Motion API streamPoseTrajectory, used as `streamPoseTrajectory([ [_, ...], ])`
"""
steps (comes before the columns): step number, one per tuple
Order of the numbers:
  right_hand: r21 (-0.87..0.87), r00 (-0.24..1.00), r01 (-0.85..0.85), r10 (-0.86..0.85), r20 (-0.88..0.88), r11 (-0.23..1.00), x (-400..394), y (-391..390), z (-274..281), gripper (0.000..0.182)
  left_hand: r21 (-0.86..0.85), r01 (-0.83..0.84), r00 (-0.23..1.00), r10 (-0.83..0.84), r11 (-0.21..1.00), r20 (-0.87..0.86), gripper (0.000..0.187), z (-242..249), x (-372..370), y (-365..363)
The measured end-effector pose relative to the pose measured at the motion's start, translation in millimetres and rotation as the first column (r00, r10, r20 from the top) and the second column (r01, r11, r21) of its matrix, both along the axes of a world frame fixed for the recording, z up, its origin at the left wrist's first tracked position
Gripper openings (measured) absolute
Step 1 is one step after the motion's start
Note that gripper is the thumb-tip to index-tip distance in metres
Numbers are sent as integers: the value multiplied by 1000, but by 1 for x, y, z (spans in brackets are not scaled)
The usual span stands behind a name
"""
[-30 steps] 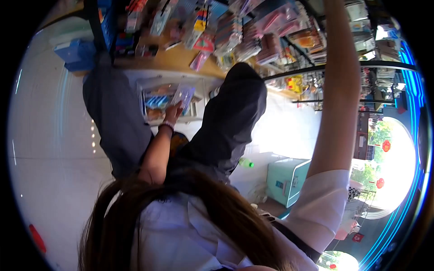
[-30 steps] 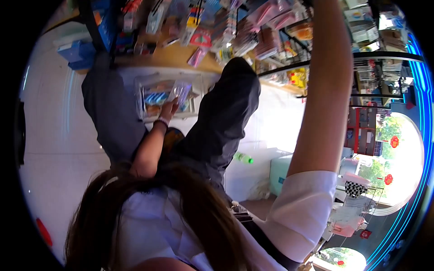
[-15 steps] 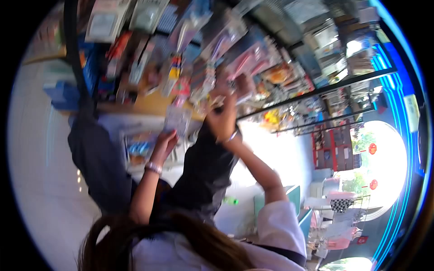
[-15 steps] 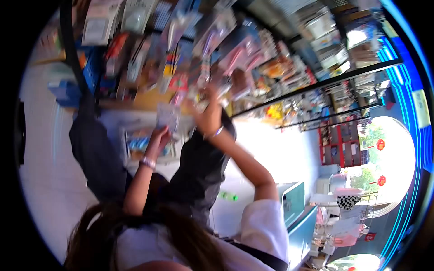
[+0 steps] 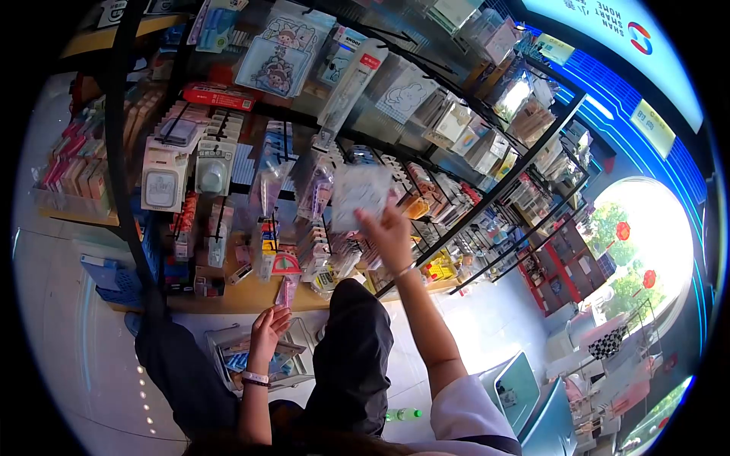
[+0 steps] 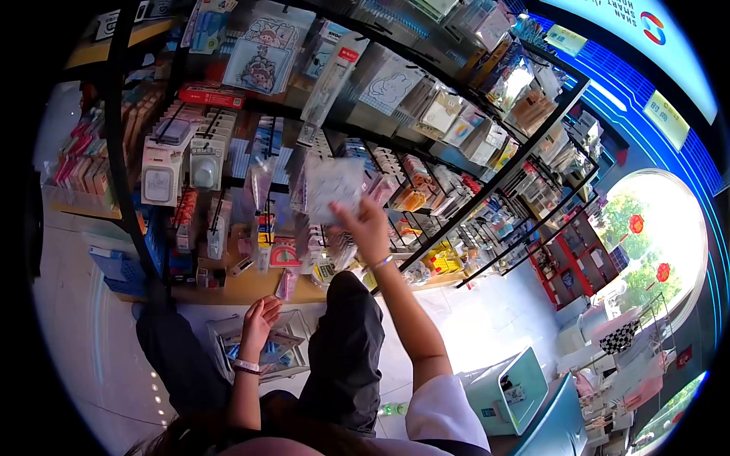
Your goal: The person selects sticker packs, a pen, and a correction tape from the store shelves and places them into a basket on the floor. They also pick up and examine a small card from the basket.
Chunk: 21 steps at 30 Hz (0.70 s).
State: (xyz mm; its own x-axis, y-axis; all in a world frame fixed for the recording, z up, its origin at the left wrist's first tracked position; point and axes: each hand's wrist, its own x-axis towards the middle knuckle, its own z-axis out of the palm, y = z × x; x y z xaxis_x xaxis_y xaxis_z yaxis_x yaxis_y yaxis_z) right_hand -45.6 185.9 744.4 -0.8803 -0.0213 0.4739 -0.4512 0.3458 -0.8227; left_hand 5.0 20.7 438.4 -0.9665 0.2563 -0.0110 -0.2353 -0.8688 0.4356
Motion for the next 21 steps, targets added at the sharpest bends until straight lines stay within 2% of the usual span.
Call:
streamPoseTrajectory([
  [1,-5,992,89,-89,-93,996,-31,27,12,26,-78,1,997,5,997,72,24,-20,-2,1],
  [2,-102,988,105,-116,-106,989,-30,23,48,27,-157,11,990,12,987,141,24,-45,-5,2],
  [3,-188,968,125,-161,-191,974,-45,29,68,27,-319,12,984,45,948,170,31,-82,-7,4],
  [4,-272,941,134,-209,-266,953,-63,37,84,28,-398,-16,957,130,917,259,24,-103,-5,10],
  [6,-316,951,69,-158,-264,946,-103,67,104,29,-347,45,967,47,937,250,12,-251,-17,18],
  [8,-339,955,74,-165,-246,938,-112,57,118,28,-472,43,954,103,881,280,11,-273,0,29],
  [9,-360,959,86,-175,-224,929,-114,54,123,29,-586,55,938,159,808,307,12,-281,7,35],
  [10,-359,958,86,-175,-225,929,-116,56,125,29,-586,54,939,159,809,305,12,-290,15,39],
  [11,-281,950,152,-218,-223,948,-119,60,126,31,-838,-201,966,243,507,-86,12,-302,22,45],
  [12,-198,940,214,-257,-223,956,-116,54,129,32,-863,-487,870,167,135,-465,12,-314,25,50],
  [13,-249,951,227,-269,-151,942,-111,52,132,34,-832,-544,839,44,111,-543,12,-325,24,51],
  [14,-247,953,225,-266,-148,943,-115,54,132,34,-834,-541,841,47,110,-539,12,-329,26,51],
  [16,-328,978,159,-194,-77,931,-126,65,133,33,-861,-499,860,-68,100,-506,12,-333,30,52],
  [20,-352,988,106,-137,-67,930,-116,52,133,30,-917,-396,918,1,52,-397,15,-331,39,51],
  [21,-349,988,105,-136,-67,931,-115,52,133,30,-951,-310,950,37,19,-309,18,-331,40,51],
])
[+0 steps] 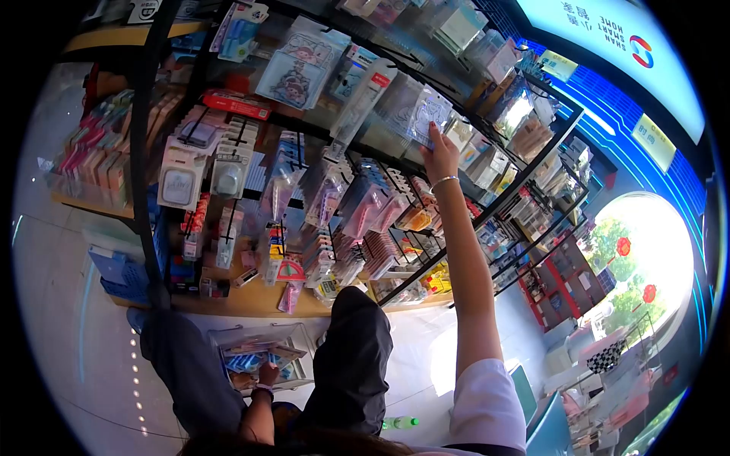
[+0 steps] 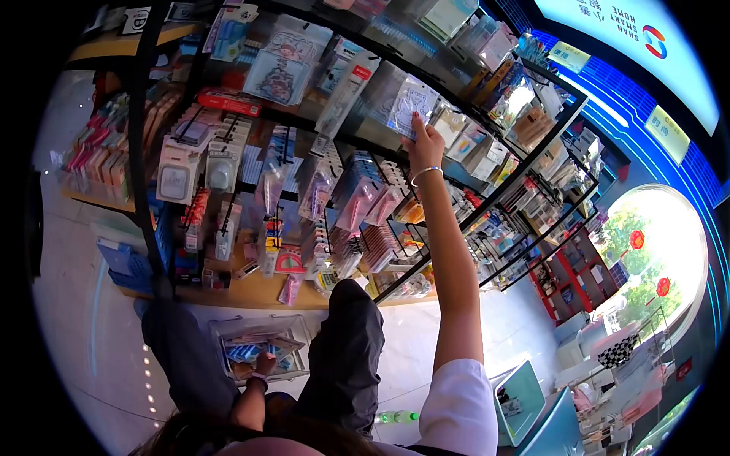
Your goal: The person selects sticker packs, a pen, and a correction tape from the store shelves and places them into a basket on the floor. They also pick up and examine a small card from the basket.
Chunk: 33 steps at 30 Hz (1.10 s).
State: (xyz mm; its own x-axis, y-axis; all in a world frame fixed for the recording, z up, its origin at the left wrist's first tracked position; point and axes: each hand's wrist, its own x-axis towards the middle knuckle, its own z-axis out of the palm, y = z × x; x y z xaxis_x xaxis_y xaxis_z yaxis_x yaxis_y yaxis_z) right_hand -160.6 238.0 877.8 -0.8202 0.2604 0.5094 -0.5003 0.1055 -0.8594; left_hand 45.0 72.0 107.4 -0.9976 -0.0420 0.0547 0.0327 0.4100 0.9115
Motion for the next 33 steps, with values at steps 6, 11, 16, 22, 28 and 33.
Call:
streamPoseTrajectory([
  [6,-18,999,-51,51,17,999,3,-1,0,30,-32,47,967,-38,998,253,17,57,14,-14],
  [11,-241,994,-89,100,35,966,7,-2,3,19,-38,41,955,-28,998,295,19,37,11,-9],
  [16,-198,990,-120,133,55,973,7,5,9,19,-14,18,964,-14,1000,264,21,16,9,-4],
  [22,-131,988,-148,153,29,980,5,8,9,19,-36,45,949,-32,998,312,22,14,8,-4],
  [28,-131,989,-129,137,58,983,6,6,12,20,-42,21,944,-5,999,331,21,19,10,-4],
  [33,-149,990,-124,132,46,981,4,5,11,20,-19,47,939,-38,999,343,20,27,9,-6],
])
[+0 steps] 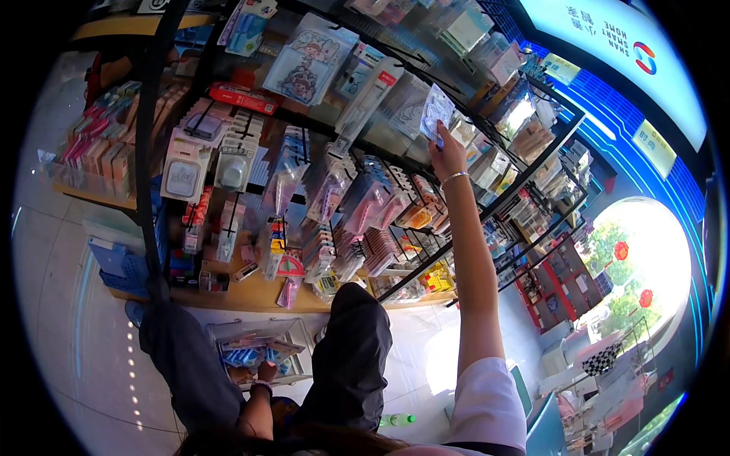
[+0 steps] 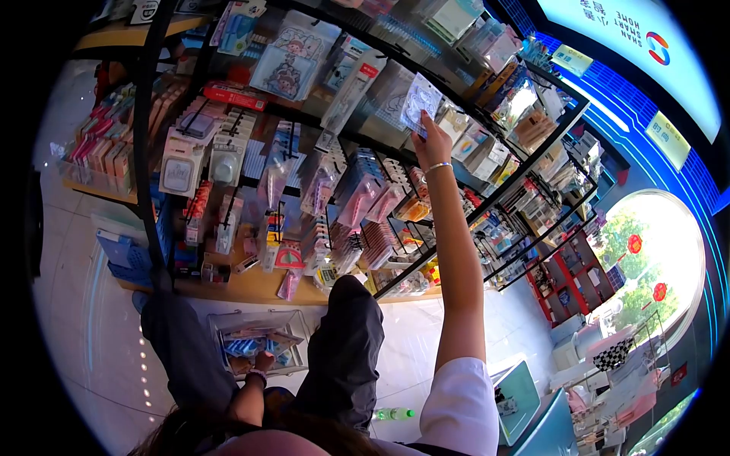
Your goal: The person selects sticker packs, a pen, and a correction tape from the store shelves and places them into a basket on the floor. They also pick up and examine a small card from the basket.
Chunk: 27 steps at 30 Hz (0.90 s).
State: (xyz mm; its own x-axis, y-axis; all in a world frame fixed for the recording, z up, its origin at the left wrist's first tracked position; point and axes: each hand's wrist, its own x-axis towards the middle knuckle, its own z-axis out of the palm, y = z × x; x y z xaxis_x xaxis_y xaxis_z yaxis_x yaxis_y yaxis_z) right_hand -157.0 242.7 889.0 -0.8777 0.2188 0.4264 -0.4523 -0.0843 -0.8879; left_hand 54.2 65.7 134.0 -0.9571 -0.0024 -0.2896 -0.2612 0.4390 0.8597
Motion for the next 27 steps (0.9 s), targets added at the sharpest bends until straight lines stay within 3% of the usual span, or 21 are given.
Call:
streamPoseTrajectory([
  [5,9,998,20,-21,62,1000,-7,2,1,21,8,21,999,-21,1000,36,20,9,2,-1],
  [7,5,998,17,-17,54,1000,-12,1,-1,21,9,-47,999,48,999,-21,20,17,6,-1],
  [11,-2,999,7,-7,36,1000,-24,-4,-4,23,-14,-22,1000,22,1000,12,19,-18,-1,7],
  [14,28,994,107,-107,26,994,-36,-9,-10,24,24,-13,1000,13,1000,20,19,19,7,-2],
  [19,-83,995,50,-43,89,995,-55,-14,-19,28,47,59,998,-60,997,33,18,17,3,-4],
  [26,-172,997,-10,23,74,985,-63,-12,-41,36,-17,-37,999,37,999,24,22,4,7,-1],
  [27,-244,997,-49,61,44,968,-63,-11,-47,35,-5,-55,998,55,998,8,22,9,4,-5],
])
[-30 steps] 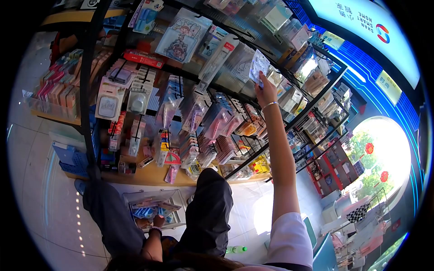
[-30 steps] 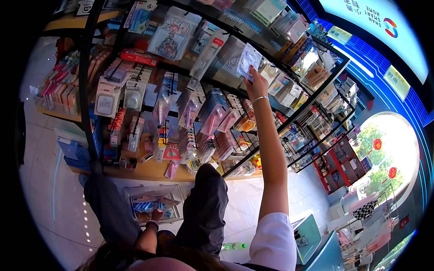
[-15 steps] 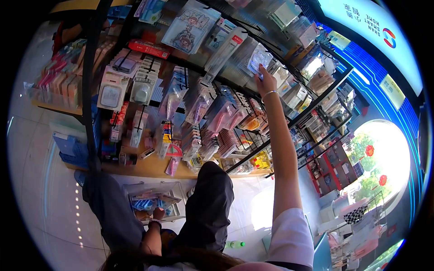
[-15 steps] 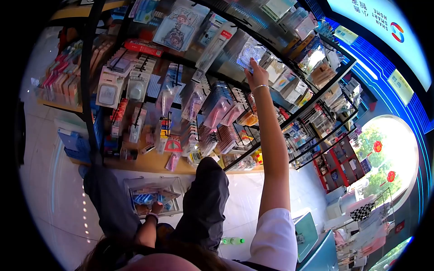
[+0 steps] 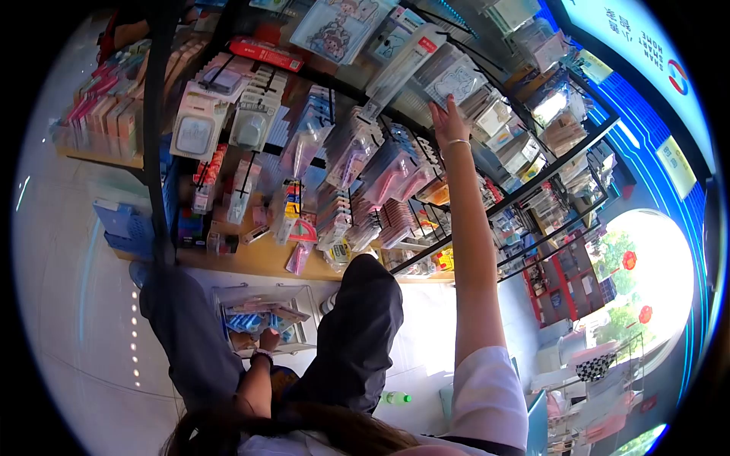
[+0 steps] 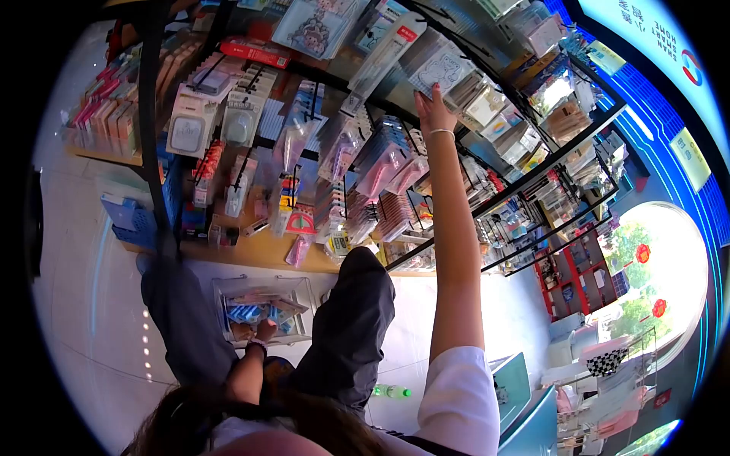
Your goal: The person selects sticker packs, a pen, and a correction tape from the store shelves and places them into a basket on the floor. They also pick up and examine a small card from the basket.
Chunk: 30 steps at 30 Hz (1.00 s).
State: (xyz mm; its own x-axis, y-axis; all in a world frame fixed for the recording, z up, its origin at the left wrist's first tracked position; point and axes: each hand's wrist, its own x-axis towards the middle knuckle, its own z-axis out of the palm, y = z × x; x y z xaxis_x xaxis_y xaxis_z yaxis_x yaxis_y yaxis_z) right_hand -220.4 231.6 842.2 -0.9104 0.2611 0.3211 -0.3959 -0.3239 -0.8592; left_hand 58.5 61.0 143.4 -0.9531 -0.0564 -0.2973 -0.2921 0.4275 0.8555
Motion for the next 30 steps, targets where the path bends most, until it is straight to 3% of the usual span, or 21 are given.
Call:
streamPoseTrajectory([
  [1,-70,999,-38,37,-10,997,0,0,-11,35,17,-24,1000,24,1000,1,22,10,2,-2],
  [3,-216,999,-20,12,-41,976,10,2,-37,29,-9,73,997,-74,997,-37,21,-26,0,1],
  [4,-215,993,14,-38,-108,977,29,-5,-54,24,-57,98,994,-101,994,-50,22,-62,-3,7],
  [6,-237,983,120,-150,-110,964,73,-19,-99,16,34,30,998,-28,999,-49,25,-53,7,2],
  [8,-107,943,281,-295,-152,954,140,-76,-153,14,-65,-112,993,110,992,-35,24,-102,-10,20],
  [9,-74,925,336,-344,-162,939,161,-94,-186,14,-69,-41,999,42,997,21,22,-36,4,-6],
  [11,267,918,392,-353,-183,881,184,-102,-278,14,-178,-60,994,75,982,79,24,-51,5,-8],
  [13,331,940,213,-285,186,919,204,-110,-364,14,-148,-8,986,32,989,163,29,0,13,-27],
  [14,282,908,95,-199,369,955,213,-105,-413,15,-180,-73,990,92,981,103,32,-19,11,-23],
  [15,266,795,-6,-157,586,964,221,-98,-464,16,-210,-138,988,149,968,40,35,-35,13,-20],
  [17,148,490,-18,-121,863,989,250,-90,-553,14,-73,-142,961,155,987,231,40,-26,12,-25],
  [18,65,364,-72,-34,931,995,264,-83,-598,11,-54,-299,931,303,953,203,39,-55,12,-13],
  [19,-25,238,-113,52,970,993,272,-75,-641,8,26,-392,912,385,919,144,37,-7,17,-23],
  [21,-208,79,335,192,978,919,289,-92,-658,10,76,-348,886,302,934,351,33,-65,11,-19],
  [23,-201,104,58,195,975,978,295,-91,-673,18,77,-416,881,381,906,282,30,-77,14,-16],
  [24,46,217,-443,57,975,895,297,-93,-675,22,82,-489,861,464,869,208,27,-86,13,-16],
  [25,467,449,-768,-152,881,439,298,-94,-677,26,83,-486,863,463,870,204,27,-96,15,-23],
  [26,680,662,-733,-232,713,-1,297,-99,-669,30,40,-276,959,273,960,73,23,-115,22,-33],
  [27,719,732,-678,-224,643,-153,296,-101,-668,34,93,-276,961,272,957,46,18,-119,26,-35],
  [29,685,692,-719,-206,692,-118,291,-104,-660,40,335,-311,937,347,889,-52,7,-138,27,-32],
  [30,707,703,-705,-196,684,-62,290,-105,-656,41,491,-269,900,398,829,-179,3,-117,27,-32],
])
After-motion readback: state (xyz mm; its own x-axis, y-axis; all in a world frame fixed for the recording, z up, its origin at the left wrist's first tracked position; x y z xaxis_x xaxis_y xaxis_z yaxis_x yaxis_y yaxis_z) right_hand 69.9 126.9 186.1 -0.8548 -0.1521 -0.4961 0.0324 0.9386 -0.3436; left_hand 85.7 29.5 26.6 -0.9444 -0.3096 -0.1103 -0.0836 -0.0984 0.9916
